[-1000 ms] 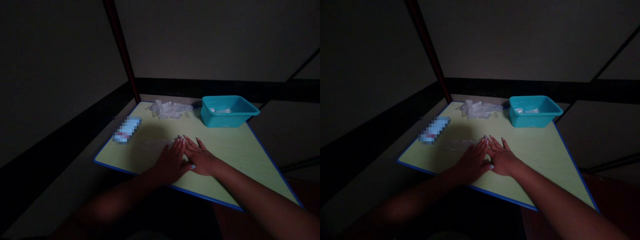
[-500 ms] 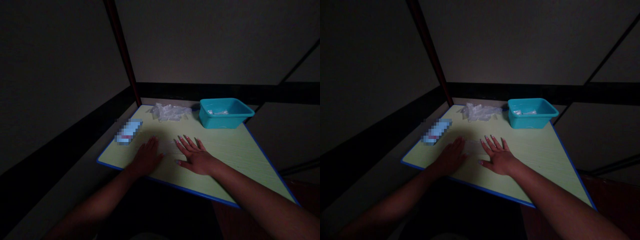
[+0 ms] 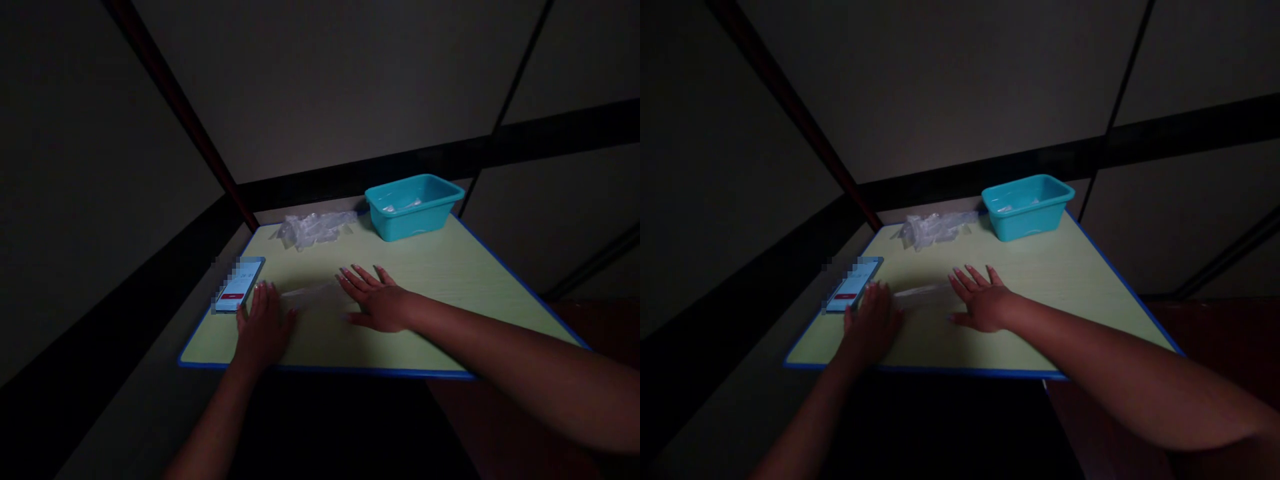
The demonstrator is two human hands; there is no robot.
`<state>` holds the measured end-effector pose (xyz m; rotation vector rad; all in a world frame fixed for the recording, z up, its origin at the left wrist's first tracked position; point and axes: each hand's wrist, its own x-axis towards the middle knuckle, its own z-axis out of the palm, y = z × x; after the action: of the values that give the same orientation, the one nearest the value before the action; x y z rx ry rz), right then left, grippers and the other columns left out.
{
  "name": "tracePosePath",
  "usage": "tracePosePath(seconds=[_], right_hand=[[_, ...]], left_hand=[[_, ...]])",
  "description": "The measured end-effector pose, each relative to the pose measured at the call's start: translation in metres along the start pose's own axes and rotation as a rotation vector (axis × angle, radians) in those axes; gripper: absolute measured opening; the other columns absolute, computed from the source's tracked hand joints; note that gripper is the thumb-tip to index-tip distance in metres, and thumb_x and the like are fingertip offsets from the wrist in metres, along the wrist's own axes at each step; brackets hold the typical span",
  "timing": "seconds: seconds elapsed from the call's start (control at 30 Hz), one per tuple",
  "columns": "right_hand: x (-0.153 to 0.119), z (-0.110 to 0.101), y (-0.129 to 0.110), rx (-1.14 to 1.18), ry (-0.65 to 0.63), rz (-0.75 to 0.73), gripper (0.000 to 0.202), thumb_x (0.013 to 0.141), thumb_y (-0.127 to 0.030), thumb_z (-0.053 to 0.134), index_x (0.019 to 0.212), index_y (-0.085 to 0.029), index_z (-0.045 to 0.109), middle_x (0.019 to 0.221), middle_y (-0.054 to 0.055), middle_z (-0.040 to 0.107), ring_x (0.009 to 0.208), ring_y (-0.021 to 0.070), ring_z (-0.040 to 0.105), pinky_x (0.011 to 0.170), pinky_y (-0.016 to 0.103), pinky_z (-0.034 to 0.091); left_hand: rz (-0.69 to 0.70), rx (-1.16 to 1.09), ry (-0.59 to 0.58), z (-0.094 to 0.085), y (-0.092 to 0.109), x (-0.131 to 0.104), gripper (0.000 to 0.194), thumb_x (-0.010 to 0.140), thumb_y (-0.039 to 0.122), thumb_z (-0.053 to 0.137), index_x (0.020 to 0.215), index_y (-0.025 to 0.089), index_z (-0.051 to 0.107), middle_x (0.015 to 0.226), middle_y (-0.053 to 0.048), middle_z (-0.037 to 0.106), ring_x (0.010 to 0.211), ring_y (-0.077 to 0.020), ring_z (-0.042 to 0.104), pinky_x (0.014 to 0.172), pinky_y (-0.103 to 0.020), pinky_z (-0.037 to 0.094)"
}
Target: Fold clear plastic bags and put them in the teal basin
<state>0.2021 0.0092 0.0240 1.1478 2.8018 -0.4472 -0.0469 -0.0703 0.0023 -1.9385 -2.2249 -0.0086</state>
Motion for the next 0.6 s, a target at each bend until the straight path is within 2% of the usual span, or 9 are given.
tracePosePath(seconds=[0.07, 0.1, 0.2, 0.27, 0.33, 0.43, 0.6], right_hand=[[0.0, 0.0, -0.001, -0.009, 0.005, 0.006, 0.083, 0.087, -0.058, 0.039, 0.152, -0.016, 0.008, 0.157, 0.008, -0.001, 0.143, 0.031, -0.006, 0.11, 0.062, -0.003], [0.0, 0.0, -0.001, -0.018, 0.008, 0.006, 0.082, 0.088, -0.058, 0.038, 0.152, -0.015, 0.009, 0.157, 0.009, -0.001, 0.143, 0.0308, -0.006, 0.11, 0.062, -0.003], [0.0, 0.0, -0.001, -0.056, 0.02, -0.003, 0.078, 0.088, -0.049, 0.038, 0.152, -0.014, 0.01, 0.157, 0.009, 0.0, 0.143, 0.0288, -0.006, 0.111, 0.062, -0.001], [0.001, -0.001, 0.0, -0.078, 0.013, -0.013, 0.075, 0.087, -0.041, 0.04, 0.152, -0.017, 0.012, 0.157, 0.009, 0.002, 0.143, 0.0281, -0.006, 0.111, 0.062, -0.001], [0.002, -0.001, 0.001, -0.084, 0.002, -0.009, 0.075, 0.085, -0.037, 0.042, 0.152, -0.022, 0.013, 0.158, 0.008, 0.005, 0.143, 0.0291, -0.005, 0.11, 0.064, -0.001], [0.005, 0.0, 0.003, -0.07, 0.012, 0.008, 0.074, 0.085, -0.038, 0.042, 0.152, -0.025, 0.013, 0.158, 0.007, 0.007, 0.143, 0.0307, -0.003, 0.109, 0.065, -0.001], [0.006, 0.003, 0.004, -0.017, 0.058, 0.022, 0.071, 0.089, -0.046, 0.036, 0.152, -0.021, 0.015, 0.158, 0.008, 0.007, 0.143, 0.0311, -0.003, 0.11, 0.063, -0.002]], left_hand=[[0.065, -0.017, 0.067, -0.008, 0.017, -0.001, 0.062, 0.096, 0.038, 0.029, 0.146, 0.002, 0.024, 0.155, -0.023, 0.012, 0.145, -0.0321, 0.011, 0.108, -0.066, 0.017], [0.127, -0.052, 0.064, -0.013, 0.029, -0.001, 0.061, 0.097, 0.037, 0.029, 0.146, 0.002, 0.024, 0.155, -0.023, 0.012, 0.145, -0.0317, 0.01, 0.108, -0.064, 0.018], [0.327, -0.194, -0.061, -0.026, 0.074, 0.003, 0.062, 0.097, 0.039, 0.027, 0.146, 0.001, 0.023, 0.155, -0.022, 0.014, 0.145, -0.0288, 0.011, 0.111, -0.056, 0.021], [0.371, -0.254, -0.127, -0.031, 0.101, 0.008, 0.065, 0.097, 0.044, 0.025, 0.145, 0.0, 0.024, 0.154, -0.023, 0.017, 0.145, -0.0288, 0.012, 0.112, -0.055, 0.021], [0.363, -0.29, -0.162, -0.032, 0.118, 0.015, 0.067, 0.098, 0.047, 0.022, 0.146, 0.0, 0.022, 0.154, -0.023, 0.018, 0.145, -0.0288, 0.012, 0.112, -0.055, 0.02], [0.342, -0.298, -0.176, -0.027, 0.122, 0.021, 0.066, 0.099, 0.045, 0.018, 0.146, 0.0, 0.02, 0.154, -0.023, 0.017, 0.145, -0.027, 0.011, 0.113, -0.052, 0.021], [0.31, -0.18, -0.165, -0.02, 0.1, 0.02, 0.061, 0.099, 0.044, 0.02, 0.146, 0.005, 0.026, 0.155, -0.019, 0.02, 0.145, -0.0272, 0.013, 0.112, -0.052, 0.022]])
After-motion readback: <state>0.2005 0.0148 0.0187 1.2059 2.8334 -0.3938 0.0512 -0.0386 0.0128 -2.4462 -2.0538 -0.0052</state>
